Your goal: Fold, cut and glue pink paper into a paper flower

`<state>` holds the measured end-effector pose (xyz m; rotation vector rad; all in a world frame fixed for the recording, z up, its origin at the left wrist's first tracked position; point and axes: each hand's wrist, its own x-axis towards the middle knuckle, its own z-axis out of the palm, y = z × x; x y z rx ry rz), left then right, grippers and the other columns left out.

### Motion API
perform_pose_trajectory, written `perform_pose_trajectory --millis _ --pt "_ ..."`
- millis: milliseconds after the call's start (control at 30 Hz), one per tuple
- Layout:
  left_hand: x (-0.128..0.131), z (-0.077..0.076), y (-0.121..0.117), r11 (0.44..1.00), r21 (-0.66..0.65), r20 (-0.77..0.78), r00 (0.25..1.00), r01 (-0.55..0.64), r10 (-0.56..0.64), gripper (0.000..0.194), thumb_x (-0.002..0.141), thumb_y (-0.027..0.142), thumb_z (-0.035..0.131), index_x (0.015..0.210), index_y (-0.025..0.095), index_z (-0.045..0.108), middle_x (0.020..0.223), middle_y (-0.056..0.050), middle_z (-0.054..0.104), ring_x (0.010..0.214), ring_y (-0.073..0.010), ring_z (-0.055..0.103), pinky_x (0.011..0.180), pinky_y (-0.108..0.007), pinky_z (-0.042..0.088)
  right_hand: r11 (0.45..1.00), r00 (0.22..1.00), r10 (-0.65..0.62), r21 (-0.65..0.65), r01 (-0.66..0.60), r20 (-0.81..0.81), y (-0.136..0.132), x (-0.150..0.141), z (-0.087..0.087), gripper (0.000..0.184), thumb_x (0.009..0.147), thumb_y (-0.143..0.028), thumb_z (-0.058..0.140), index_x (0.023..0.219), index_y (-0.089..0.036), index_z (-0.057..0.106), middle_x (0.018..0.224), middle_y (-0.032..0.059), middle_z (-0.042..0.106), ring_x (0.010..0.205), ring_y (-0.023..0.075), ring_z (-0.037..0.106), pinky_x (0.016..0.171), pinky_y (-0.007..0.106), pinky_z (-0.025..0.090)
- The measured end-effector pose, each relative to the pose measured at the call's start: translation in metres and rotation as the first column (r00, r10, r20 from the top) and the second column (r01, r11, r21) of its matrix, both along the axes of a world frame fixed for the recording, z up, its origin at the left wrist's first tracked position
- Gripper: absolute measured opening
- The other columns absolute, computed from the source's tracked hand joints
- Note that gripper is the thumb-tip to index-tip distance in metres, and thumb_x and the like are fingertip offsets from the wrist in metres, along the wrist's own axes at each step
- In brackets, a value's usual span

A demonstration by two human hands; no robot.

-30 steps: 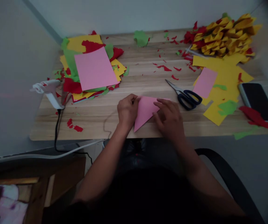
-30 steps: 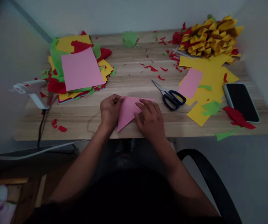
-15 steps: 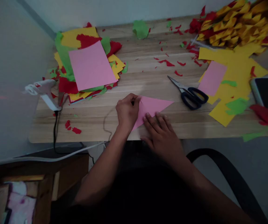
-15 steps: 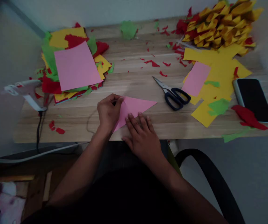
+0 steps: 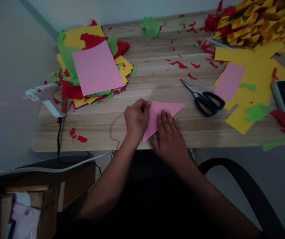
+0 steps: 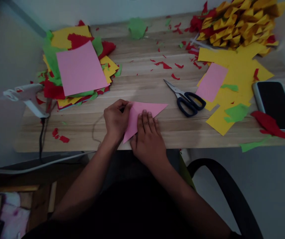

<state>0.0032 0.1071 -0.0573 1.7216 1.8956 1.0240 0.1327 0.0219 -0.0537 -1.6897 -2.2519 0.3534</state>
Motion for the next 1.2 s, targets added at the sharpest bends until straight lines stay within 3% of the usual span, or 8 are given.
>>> perform_pose_trajectory --millis 333,500,667,833,967,1067,1133,1200 --pt "0.000 0.002 0.000 1.000 -0.020 0.014 1.000 -0.005 0.005 0.018 0.091 0.036 0.063 0.084 0.022 0.073 0.080 -0.003 0.077 0.074 -0.0196 0.071 0.069 -0.031 0.047 0.990 0.990 0.141 -0.002 -0.141 0.016 -0.014 -0.002 0.002 0.065 0.090 -0.023 0.049 0.153 -0.012 0.040 0.163 0.0096 0.032 0.155 0.0344 0.013 0.124 0.054 0.020" --pt "-0.001 0.000 0.000 1.000 0.005 0.029 1.000 0.004 -0.004 0.017 0.090 0.035 0.064 0.084 0.022 0.073 0.080 -0.002 0.077 0.074 -0.0187 0.072 0.069 -0.029 0.048 0.978 0.978 0.210 0.000 -0.210 -0.010 -0.032 -0.006 0.005 0.058 0.090 -0.023 0.057 0.147 -0.018 0.050 0.161 0.0106 0.038 0.152 0.0376 0.021 0.123 0.057 0.023" --pt "-0.001 -0.002 0.000 0.999 0.039 0.014 1.000 -0.002 0.002 0.016 0.090 0.033 0.065 0.083 0.022 0.073 0.078 -0.002 0.077 0.074 -0.0183 0.071 0.067 -0.029 0.047 0.975 0.975 0.220 0.010 -0.220 -0.030 -0.048 -0.007 0.004 0.068 0.084 -0.018 0.066 0.149 -0.026 0.047 0.162 0.0091 0.035 0.152 0.0406 0.020 0.119 0.061 0.027" --pt "-0.003 -0.004 0.000 0.998 0.058 0.003 1.000 0.002 -0.002 0.017 0.090 0.034 0.064 0.082 0.023 0.072 0.076 -0.001 0.076 0.071 -0.0175 0.069 0.066 -0.029 0.044 0.950 0.942 0.308 0.088 -0.299 -0.131 -0.055 -0.001 0.000 0.051 0.082 -0.012 0.066 0.132 -0.025 0.062 0.148 0.0077 0.053 0.141 0.0368 0.038 0.117 0.060 0.032" --pt "-0.004 -0.007 0.004 0.999 0.020 0.087 0.995 0.037 -0.039 0.017 0.088 0.036 0.066 0.080 0.023 0.073 0.071 0.000 0.074 0.067 -0.0163 0.066 0.061 -0.028 0.042 0.950 0.924 0.250 0.255 -0.177 -0.288 -0.038 0.016 0.006 0.033 0.087 -0.010 0.056 0.117 -0.019 0.067 0.125 0.0121 0.064 0.123 0.0266 0.055 0.108 0.047 0.045" --pt "-0.004 -0.007 0.006 0.971 -0.010 0.244 0.942 0.239 -0.229 0.017 0.085 0.037 0.068 0.079 0.022 0.074 0.072 0.000 0.074 0.066 -0.0154 0.065 0.060 -0.026 0.043 0.949 0.968 0.042 0.312 0.039 -0.249 -0.008 0.033 0.017 0.038 0.091 -0.023 0.056 0.128 -0.016 0.061 0.133 0.0175 0.058 0.126 0.0305 0.052 0.108 0.051 0.041" --pt "-0.002 -0.005 0.005 0.927 -0.016 0.353 0.869 0.375 -0.345 0.017 0.082 0.037 0.070 0.078 0.021 0.075 0.073 0.000 0.075 0.066 -0.0152 0.066 0.061 -0.026 0.045 0.964 0.976 -0.110 0.219 0.152 -0.190 0.020 0.044 0.023 0.048 0.093 -0.036 0.054 0.134 -0.012 0.057 0.131 0.0194 0.059 0.124 0.0336 0.052 0.106 0.052 0.041" --pt "-0.001 -0.003 0.004 0.912 -0.015 0.444 0.820 0.411 -0.362 0.018 0.079 0.038 0.072 0.077 0.021 0.075 0.073 0.000 0.075 0.066 -0.0153 0.066 0.060 -0.025 0.046 0.991 0.978 -0.122 0.028 0.128 -0.170 0.048 0.053 0.025 0.043 0.093 -0.044 0.052 0.120 -0.013 0.066 0.110 0.0153 0.068 0.102 0.0299 0.061 0.091 0.045 0.047"
